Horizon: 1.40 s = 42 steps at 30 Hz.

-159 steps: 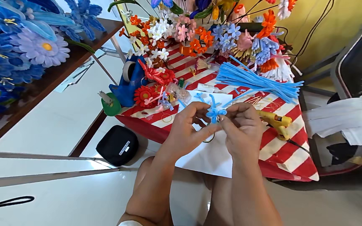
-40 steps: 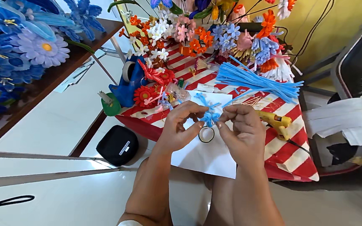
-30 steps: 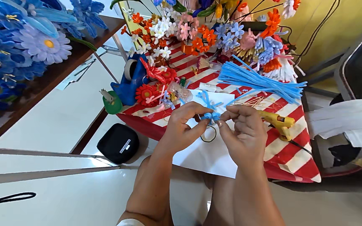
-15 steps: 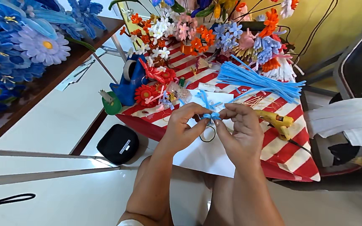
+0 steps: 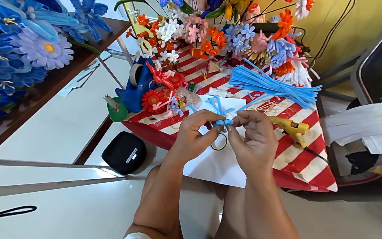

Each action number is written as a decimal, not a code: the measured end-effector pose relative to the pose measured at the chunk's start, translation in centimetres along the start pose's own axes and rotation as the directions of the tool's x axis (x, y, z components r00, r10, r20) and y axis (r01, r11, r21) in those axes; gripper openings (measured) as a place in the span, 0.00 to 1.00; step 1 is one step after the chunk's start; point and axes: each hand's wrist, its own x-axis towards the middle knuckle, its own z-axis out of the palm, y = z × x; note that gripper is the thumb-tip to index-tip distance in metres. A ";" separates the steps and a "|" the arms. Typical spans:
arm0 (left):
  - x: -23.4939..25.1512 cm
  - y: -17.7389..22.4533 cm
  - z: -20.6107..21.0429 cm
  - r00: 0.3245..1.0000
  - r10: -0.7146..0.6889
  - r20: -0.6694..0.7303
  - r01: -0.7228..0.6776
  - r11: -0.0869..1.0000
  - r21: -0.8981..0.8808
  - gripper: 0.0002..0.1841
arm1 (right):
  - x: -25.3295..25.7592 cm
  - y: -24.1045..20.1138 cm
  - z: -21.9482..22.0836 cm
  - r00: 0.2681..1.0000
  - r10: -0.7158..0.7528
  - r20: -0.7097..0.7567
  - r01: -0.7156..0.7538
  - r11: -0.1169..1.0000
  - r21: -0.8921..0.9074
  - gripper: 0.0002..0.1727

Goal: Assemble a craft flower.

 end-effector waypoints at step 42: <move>0.1 -1.9 -3.1 0.869 -0.097 -0.484 0.158 0.984 0.086 0.06 | 1.0 1.3 -1.9 0.842 0.279 0.462 -0.496 0.060 0.866 0.12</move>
